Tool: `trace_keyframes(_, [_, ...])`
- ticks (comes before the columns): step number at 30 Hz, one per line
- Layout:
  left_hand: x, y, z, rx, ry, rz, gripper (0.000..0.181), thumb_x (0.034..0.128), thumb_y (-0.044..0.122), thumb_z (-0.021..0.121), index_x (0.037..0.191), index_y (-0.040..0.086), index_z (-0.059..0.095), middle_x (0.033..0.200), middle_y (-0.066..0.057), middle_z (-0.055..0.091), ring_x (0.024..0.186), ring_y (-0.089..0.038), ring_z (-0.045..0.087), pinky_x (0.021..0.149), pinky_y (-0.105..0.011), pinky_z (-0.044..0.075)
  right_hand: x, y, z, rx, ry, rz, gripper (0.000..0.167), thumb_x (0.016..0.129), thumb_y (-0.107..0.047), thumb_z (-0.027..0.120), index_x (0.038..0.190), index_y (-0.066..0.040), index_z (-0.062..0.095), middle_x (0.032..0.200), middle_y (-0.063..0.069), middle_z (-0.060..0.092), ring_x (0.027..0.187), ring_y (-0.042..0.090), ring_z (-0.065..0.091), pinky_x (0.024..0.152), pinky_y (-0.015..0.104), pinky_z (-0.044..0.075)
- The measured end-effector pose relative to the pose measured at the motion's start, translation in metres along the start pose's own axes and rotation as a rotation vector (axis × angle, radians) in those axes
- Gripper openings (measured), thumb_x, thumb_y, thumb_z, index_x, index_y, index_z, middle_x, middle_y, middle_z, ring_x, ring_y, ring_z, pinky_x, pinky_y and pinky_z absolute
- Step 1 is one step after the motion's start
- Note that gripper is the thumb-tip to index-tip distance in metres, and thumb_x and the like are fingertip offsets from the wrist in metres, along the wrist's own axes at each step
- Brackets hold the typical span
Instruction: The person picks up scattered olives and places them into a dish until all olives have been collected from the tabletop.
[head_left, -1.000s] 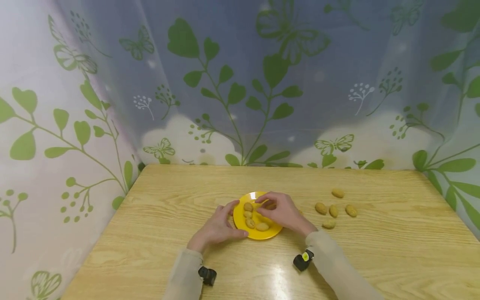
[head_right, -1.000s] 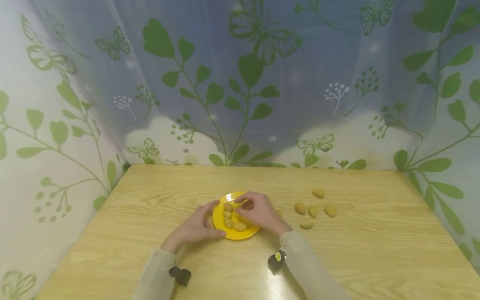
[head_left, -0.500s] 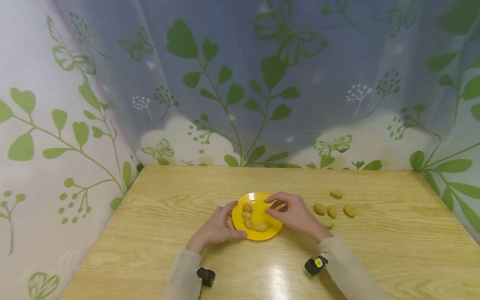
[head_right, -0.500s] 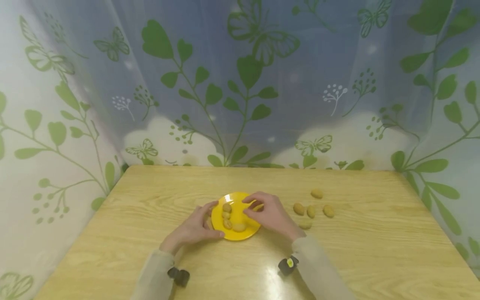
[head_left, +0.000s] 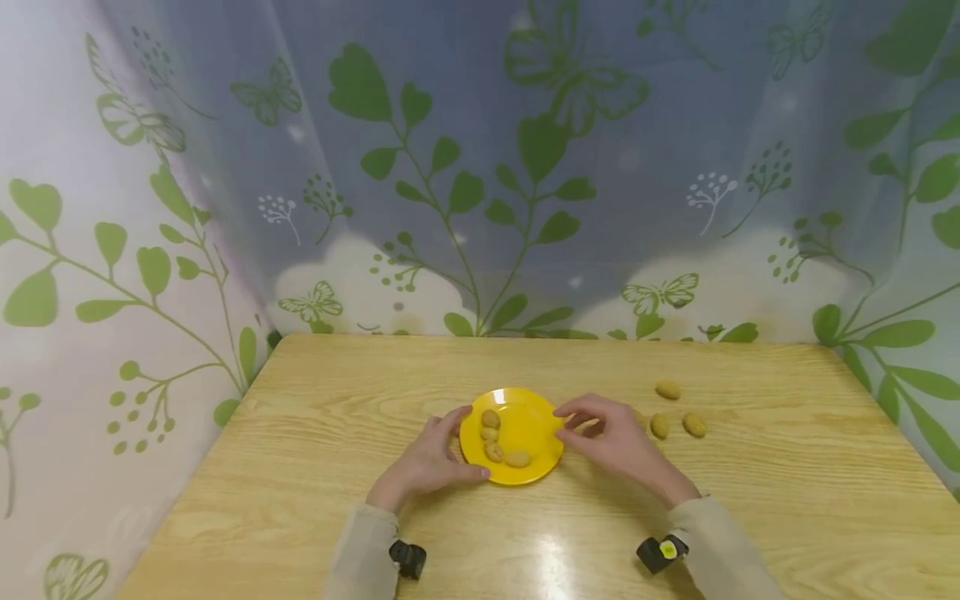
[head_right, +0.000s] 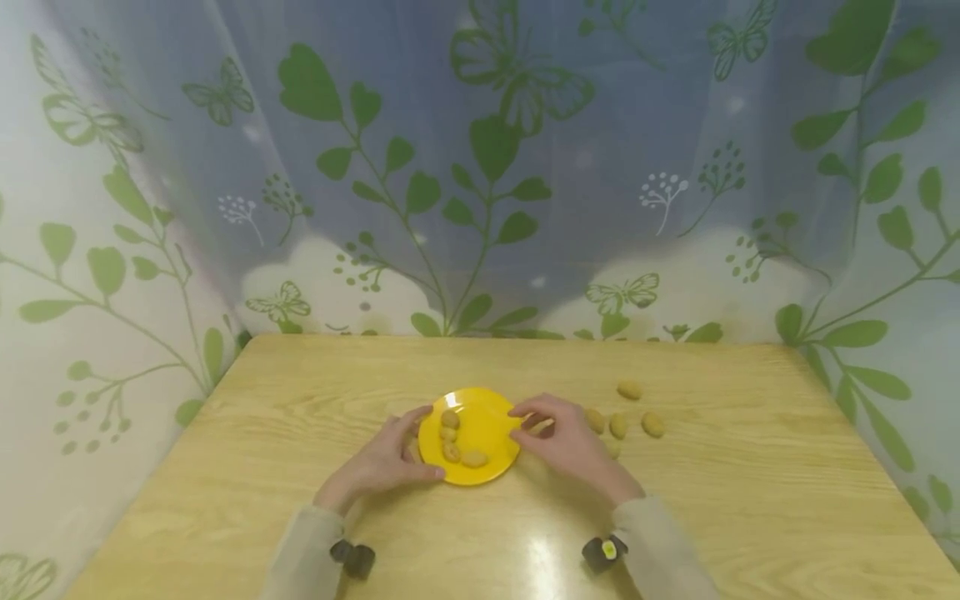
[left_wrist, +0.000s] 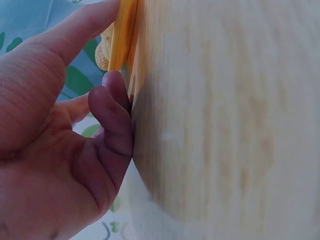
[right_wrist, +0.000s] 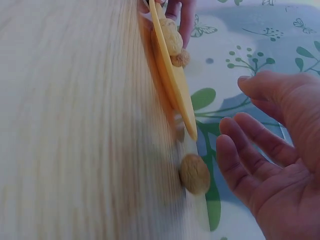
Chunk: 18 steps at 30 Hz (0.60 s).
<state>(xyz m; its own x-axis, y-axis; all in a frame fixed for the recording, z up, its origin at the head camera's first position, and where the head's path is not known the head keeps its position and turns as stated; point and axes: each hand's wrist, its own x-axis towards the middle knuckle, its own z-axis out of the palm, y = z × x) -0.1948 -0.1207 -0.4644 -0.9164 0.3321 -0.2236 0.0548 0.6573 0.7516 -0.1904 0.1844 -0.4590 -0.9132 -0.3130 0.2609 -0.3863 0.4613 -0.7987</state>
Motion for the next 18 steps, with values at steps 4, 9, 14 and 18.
trace_keyframes(4, [0.002,-0.001,0.0,0.003,-0.005,-0.004,0.101,0.0778,0.039,0.089,0.16,0.022,0.033,0.135,-0.014,0.047,0.085,-0.018,0.056,0.073,-0.03,0.049,-0.007,0.005,-0.008,-0.021,0.021,0.002,0.023,0.09,-0.013,0.079,0.113,-0.011,0.076,0.112,0.008,0.074,0.092,0.011,0.07,0.076,0.026,0.059])
trace_keyframes(9, [0.002,-0.001,0.0,0.001,-0.009,0.002,0.101,0.0778,0.039,0.089,0.16,0.022,0.033,0.135,-0.014,0.047,0.085,-0.017,0.056,0.073,-0.03,0.049,-0.017,0.008,-0.018,-0.031,0.042,0.011,0.023,0.09,-0.012,0.078,0.113,-0.01,0.075,0.113,0.01,0.074,0.091,0.008,0.07,0.074,0.026,0.059])
trace_keyframes(14, [0.001,0.001,0.0,0.0,-0.004,0.004,0.101,0.0775,0.038,0.089,0.16,0.021,0.033,0.134,-0.014,0.047,0.085,-0.018,0.055,0.073,-0.029,0.048,-0.025,0.007,-0.027,-0.041,0.056,0.021,0.023,0.091,-0.017,0.079,0.113,-0.012,0.076,0.112,0.007,0.074,0.091,0.006,0.07,0.074,0.026,0.059])
trace_keyframes(18, [0.001,0.003,-0.001,-0.006,0.001,0.002,0.101,0.0771,0.037,0.089,0.16,0.021,0.033,0.133,-0.015,0.047,0.084,-0.017,0.055,0.071,-0.028,0.048,-0.029,0.005,-0.035,-0.041,0.062,0.038,0.024,0.091,-0.018,0.079,0.114,-0.012,0.075,0.113,0.006,0.074,0.091,0.006,0.07,0.074,0.025,0.058])
